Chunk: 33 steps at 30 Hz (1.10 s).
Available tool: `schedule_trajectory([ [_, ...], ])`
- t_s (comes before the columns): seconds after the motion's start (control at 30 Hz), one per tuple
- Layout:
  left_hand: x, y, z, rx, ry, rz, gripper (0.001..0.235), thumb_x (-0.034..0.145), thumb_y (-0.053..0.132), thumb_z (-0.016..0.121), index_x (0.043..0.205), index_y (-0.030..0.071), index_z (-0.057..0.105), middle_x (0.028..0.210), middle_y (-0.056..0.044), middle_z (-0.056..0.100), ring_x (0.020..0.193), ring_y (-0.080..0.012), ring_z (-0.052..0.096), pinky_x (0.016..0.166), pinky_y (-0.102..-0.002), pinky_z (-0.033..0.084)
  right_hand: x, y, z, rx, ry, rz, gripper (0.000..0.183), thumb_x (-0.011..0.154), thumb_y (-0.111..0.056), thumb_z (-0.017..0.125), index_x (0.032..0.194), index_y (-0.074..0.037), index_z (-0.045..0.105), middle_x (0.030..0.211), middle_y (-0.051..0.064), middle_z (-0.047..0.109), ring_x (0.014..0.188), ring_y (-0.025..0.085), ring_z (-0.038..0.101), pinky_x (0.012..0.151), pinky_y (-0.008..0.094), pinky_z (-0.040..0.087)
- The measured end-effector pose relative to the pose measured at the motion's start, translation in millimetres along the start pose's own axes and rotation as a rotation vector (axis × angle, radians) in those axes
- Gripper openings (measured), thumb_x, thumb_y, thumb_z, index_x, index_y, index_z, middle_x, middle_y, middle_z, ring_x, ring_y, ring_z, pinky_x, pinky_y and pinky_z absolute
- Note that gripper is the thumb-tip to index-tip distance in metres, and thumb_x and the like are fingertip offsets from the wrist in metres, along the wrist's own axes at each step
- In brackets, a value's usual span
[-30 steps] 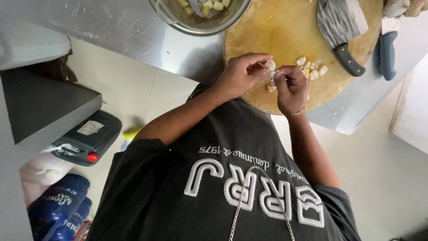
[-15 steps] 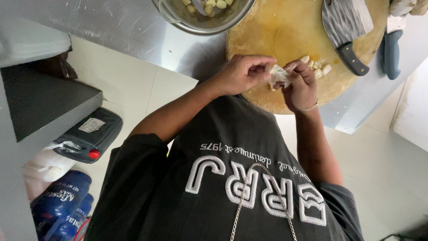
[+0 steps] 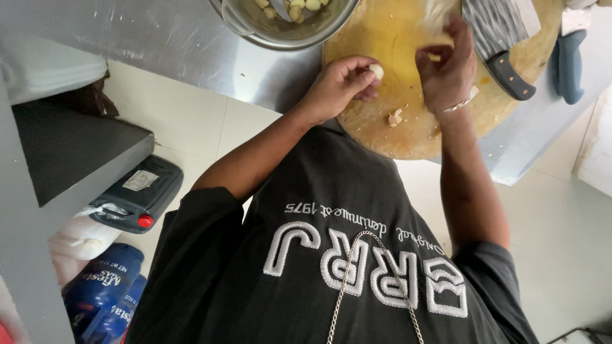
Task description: The person uses a cleaver to smash garlic cloves on a wooden cutting board. They then peel the skin off the cloves by hand and place the peeled garlic into a metal bowl. The person repeats this process for multiple cloves.
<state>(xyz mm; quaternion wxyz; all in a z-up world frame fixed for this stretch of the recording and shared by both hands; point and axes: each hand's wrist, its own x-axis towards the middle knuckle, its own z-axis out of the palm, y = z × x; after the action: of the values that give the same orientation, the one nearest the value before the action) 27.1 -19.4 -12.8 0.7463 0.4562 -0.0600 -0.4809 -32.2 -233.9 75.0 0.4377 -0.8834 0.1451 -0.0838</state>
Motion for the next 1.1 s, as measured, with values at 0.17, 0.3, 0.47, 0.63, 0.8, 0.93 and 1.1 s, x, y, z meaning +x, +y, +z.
schedule_trajectory([
  [0.17, 0.7, 8.3, 6.9, 0.152, 0.009, 0.125, 0.026, 0.104, 0.013, 0.066, 0.126, -0.001, 0.066, 0.107, -0.005, 0.073, 0.091, -0.0096, 0.073, 0.085, -0.027, 0.064, 18.8, -17.0, -7.6, -0.566, 0.043, -0.32, 0.03, 0.093, 0.007, 0.083, 0.1, -0.012, 0.061, 0.092, 0.003, 0.063, 0.079, 0.024, 0.065, 0.074, 0.036, 0.051],
  [0.3, 3.1, 21.7, 17.7, 0.355, 0.089, 0.164, 0.023, 0.102, 0.014, 0.071, 0.119, -0.001, 0.07, 0.101, -0.005, 0.075, 0.088, -0.0082, 0.071, 0.081, -0.026, 0.061, 5.6, -43.7, -9.8, -0.204, -0.189, -0.212, 0.036, 0.087, 0.008, 0.074, 0.122, 0.008, 0.065, 0.112, 0.019, 0.068, 0.089, 0.025, 0.067, 0.075, 0.031, 0.054],
  [0.47, -5.6, 39.7, 24.7, 0.488, 0.055, 0.185, 0.024, 0.102, 0.013, 0.073, 0.122, 0.001, 0.069, 0.102, -0.005, 0.075, 0.091, -0.0088, 0.071, 0.084, -0.027, 0.06, -6.0, -37.6, -5.6, 0.059, -0.285, -0.075, 0.014, 0.105, 0.0, 0.076, 0.117, 0.007, 0.072, 0.1, 0.013, 0.071, 0.087, 0.015, 0.07, 0.075, 0.027, 0.056],
  [0.63, -12.0, 35.8, 28.3, 0.409, 0.061, 0.237, 0.028, 0.098, 0.009, 0.074, 0.124, 0.001, 0.07, 0.108, -0.007, 0.073, 0.096, -0.0097, 0.07, 0.087, -0.026, 0.061, -21.0, -18.9, -2.2, 0.36, -0.299, 0.197, 0.01, 0.109, 0.0, 0.066, 0.112, 0.008, 0.07, 0.092, 0.009, 0.072, 0.081, 0.011, 0.068, 0.076, 0.024, 0.057],
  [0.8, -12.1, 32.5, 28.3, 0.226, -0.073, 0.2, 0.03, 0.102, 0.013, 0.073, 0.127, -0.002, 0.067, 0.116, -0.007, 0.074, 0.104, -0.0103, 0.07, 0.094, -0.027, 0.06, -33.3, -20.4, -7.8, 0.422, -0.296, 0.227, 0.011, 0.11, -0.001, 0.064, 0.109, 0.009, 0.069, 0.09, 0.008, 0.071, 0.081, 0.011, 0.067, 0.077, 0.025, 0.057],
  [0.93, -16.3, 37.3, 34.0, 0.183, -0.084, 0.146, 0.027, 0.103, 0.014, 0.072, 0.123, -0.004, 0.069, 0.106, -0.008, 0.077, 0.096, -0.0112, 0.074, 0.089, -0.026, 0.062, -40.3, -27.2, -7.7, 0.352, -0.254, 0.204, 0.013, 0.111, -0.002, 0.063, 0.105, 0.009, 0.067, 0.087, 0.008, 0.07, 0.08, 0.012, 0.067, 0.075, 0.025, 0.056],
  [1.1, -18.0, 39.6, 39.5, -0.107, -0.197, 0.153, 0.026, 0.102, 0.009, 0.071, 0.122, -0.006, 0.068, 0.103, -0.013, 0.076, 0.094, -0.0171, 0.075, 0.086, -0.032, 0.065, -48.4, -30.7, -8.1, 0.332, -0.243, 0.185, 0.013, 0.113, -0.003, 0.059, 0.104, 0.006, 0.062, 0.089, 0.007, 0.069, 0.082, 0.011, 0.067, 0.077, 0.025, 0.055],
])
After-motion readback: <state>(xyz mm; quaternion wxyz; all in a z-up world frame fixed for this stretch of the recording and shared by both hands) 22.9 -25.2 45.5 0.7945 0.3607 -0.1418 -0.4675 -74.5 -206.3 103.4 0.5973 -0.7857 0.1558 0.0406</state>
